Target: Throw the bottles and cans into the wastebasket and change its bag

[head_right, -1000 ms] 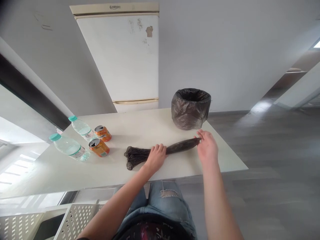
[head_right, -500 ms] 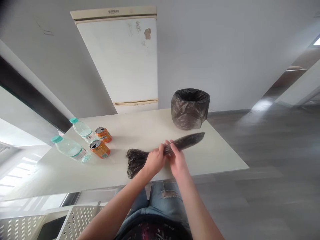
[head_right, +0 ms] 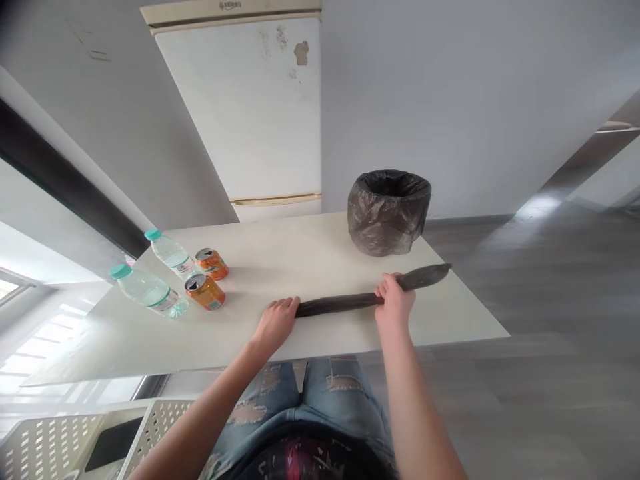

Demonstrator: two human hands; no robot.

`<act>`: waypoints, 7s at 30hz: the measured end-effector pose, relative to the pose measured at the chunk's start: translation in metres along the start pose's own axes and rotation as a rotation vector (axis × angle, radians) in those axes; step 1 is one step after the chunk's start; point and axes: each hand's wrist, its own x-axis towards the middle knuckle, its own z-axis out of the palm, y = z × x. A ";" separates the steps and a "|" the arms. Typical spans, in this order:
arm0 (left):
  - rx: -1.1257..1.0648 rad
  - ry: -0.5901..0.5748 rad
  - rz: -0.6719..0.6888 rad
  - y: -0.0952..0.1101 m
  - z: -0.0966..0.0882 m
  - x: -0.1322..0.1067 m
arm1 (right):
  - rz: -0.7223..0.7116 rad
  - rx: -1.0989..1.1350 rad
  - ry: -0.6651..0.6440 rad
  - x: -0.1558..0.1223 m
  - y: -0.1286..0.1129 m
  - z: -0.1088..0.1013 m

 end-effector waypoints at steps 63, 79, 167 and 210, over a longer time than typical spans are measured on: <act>-0.064 0.234 0.205 -0.036 0.009 -0.009 | -0.452 -1.118 -0.838 -0.055 0.027 0.032; 0.128 0.166 0.245 -0.038 0.013 -0.016 | -0.901 -1.359 -1.245 -0.100 0.051 0.052; -0.164 0.301 0.225 -0.101 0.017 -0.042 | -0.677 -0.988 -1.205 -0.027 0.026 0.013; -0.303 0.360 0.204 -0.084 0.020 -0.048 | -0.478 -1.240 -0.931 -0.039 0.067 0.039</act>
